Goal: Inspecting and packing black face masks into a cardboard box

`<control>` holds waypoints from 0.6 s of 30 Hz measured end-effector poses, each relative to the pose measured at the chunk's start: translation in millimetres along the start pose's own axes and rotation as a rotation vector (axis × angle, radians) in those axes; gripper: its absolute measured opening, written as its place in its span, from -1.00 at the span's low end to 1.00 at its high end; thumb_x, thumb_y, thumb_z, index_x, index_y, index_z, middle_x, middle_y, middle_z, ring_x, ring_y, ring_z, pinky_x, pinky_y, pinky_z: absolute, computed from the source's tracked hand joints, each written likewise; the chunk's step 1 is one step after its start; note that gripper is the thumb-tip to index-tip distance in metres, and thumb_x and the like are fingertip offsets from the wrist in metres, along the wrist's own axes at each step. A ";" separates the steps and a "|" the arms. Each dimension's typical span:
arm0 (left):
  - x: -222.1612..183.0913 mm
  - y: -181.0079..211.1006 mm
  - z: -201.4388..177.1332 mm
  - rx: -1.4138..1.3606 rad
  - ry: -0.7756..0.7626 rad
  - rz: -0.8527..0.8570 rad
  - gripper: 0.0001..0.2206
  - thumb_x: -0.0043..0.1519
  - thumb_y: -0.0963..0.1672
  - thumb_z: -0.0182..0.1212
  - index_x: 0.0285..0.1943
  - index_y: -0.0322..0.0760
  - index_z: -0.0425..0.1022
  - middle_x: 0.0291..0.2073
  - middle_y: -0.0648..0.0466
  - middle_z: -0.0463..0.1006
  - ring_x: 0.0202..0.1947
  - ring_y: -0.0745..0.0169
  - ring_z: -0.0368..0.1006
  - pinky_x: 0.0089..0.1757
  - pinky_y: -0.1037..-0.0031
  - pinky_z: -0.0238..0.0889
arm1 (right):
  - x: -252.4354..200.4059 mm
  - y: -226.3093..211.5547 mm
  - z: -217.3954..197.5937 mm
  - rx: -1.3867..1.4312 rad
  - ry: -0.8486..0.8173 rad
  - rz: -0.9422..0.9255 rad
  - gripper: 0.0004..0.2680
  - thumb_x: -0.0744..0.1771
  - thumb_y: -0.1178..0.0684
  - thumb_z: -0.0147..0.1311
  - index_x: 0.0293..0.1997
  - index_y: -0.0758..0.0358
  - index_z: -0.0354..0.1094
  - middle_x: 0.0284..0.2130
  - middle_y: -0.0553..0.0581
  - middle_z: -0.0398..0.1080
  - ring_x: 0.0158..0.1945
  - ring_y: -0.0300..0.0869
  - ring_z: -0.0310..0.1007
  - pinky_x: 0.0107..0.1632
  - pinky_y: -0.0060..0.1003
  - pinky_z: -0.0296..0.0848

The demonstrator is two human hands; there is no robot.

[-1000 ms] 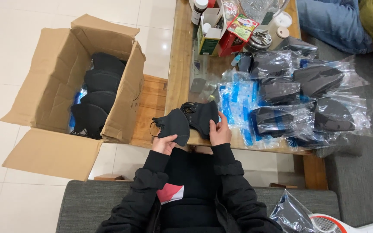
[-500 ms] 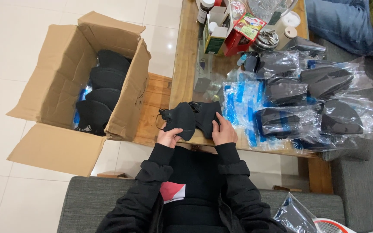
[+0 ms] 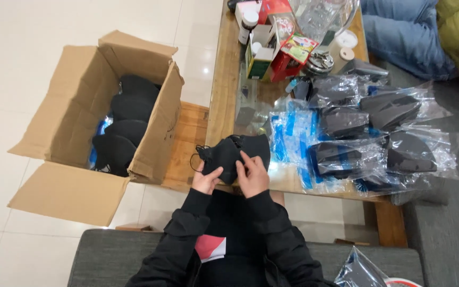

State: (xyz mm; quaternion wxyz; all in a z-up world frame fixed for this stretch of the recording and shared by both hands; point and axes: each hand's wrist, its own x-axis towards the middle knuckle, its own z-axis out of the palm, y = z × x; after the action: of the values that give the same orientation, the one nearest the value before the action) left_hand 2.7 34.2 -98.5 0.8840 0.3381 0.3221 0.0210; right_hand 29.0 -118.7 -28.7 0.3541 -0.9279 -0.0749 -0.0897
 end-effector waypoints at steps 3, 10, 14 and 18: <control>-10.1 3.1 0.3 0.042 0.006 -0.013 -0.36 -0.01 -0.33 0.53 0.28 -0.09 0.50 0.12 -0.09 0.58 0.00 -0.11 0.57 -0.04 0.06 0.53 | -7.1 -2.7 13.0 0.002 0.053 -0.057 -0.73 0.36 -0.10 0.15 0.19 -0.02 0.50 -0.33 -0.08 0.35 -0.38 -0.09 0.53 -0.32 -0.26 0.53; 3.4 -14.3 -12.8 0.059 0.052 -0.012 -0.32 -0.02 -0.32 0.56 0.32 -0.07 0.46 0.08 -0.12 0.60 -0.05 -0.08 0.60 -0.12 0.13 0.57 | -17.7 -25.9 2.9 -0.064 0.160 -0.168 -0.75 0.36 0.00 0.14 0.18 0.06 0.47 -0.23 -0.06 0.32 -0.32 -0.10 0.54 -0.33 -0.30 0.57; 6.6 -19.7 -16.5 0.073 0.055 0.017 -0.36 -0.02 -0.31 0.56 0.27 -0.06 0.50 -0.02 -0.05 0.64 -0.15 0.01 0.63 -0.17 0.23 0.60 | -19.6 -19.4 13.7 0.062 0.151 -0.157 -0.88 0.31 -0.03 0.29 -0.12 -0.02 0.52 -0.33 -0.15 0.36 -0.25 -0.18 0.53 -0.25 -0.37 0.57; 15.5 -29.7 -23.2 0.074 0.046 0.031 -0.40 -0.03 -0.32 0.55 0.20 -0.03 0.55 -0.08 -0.02 0.66 -0.18 0.04 0.65 -0.20 0.26 0.60 | -26.7 -23.1 17.0 0.150 0.113 -0.176 -0.93 0.34 0.01 0.22 -0.14 0.03 0.53 -0.40 -0.07 0.53 -0.25 -0.16 0.55 -0.30 -0.36 0.57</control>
State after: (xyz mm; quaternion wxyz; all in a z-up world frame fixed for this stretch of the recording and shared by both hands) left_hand -4.0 28.7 -138.4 0.8629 0.3748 0.3376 0.0307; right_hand 0.3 -92.2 -32.1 0.4169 -0.8822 -0.1424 -0.1665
